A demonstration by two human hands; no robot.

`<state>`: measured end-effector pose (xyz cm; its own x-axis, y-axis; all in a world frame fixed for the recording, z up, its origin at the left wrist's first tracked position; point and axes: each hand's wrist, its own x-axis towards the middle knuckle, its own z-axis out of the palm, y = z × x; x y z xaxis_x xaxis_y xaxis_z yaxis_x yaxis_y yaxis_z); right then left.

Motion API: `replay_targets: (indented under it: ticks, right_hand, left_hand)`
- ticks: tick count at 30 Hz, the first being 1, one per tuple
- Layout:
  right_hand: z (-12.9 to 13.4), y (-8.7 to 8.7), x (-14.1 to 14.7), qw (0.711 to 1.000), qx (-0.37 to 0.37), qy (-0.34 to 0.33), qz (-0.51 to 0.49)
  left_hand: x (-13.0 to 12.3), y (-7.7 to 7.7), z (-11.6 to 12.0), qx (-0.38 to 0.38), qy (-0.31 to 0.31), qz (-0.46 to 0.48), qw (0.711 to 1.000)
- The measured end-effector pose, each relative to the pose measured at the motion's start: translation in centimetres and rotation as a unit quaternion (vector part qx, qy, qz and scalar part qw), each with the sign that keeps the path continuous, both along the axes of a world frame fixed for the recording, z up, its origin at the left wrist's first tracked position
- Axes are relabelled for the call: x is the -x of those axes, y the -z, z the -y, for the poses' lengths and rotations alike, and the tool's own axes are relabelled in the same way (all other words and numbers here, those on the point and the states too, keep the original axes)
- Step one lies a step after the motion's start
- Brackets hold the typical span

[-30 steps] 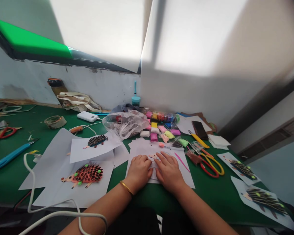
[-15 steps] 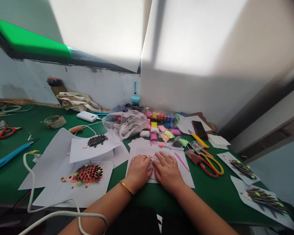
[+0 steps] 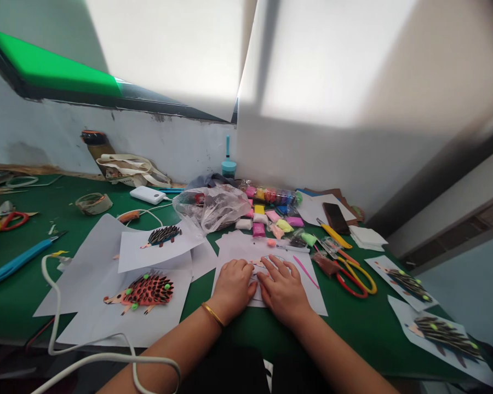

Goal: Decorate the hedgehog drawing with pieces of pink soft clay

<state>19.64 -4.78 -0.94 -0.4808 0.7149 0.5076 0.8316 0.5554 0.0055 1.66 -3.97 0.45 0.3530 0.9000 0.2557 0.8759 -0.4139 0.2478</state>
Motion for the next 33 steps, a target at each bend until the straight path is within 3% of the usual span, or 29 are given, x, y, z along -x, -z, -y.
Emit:
replay_targets:
  ticks: [33]
  right_hand:
    - [0.27, -0.56, -0.65, 1.000, 0.017, 0.001, -0.020]
  left_hand:
    - [0.17, -0.45, 0.10, -0.001, 0.018, 0.010, 1.000]
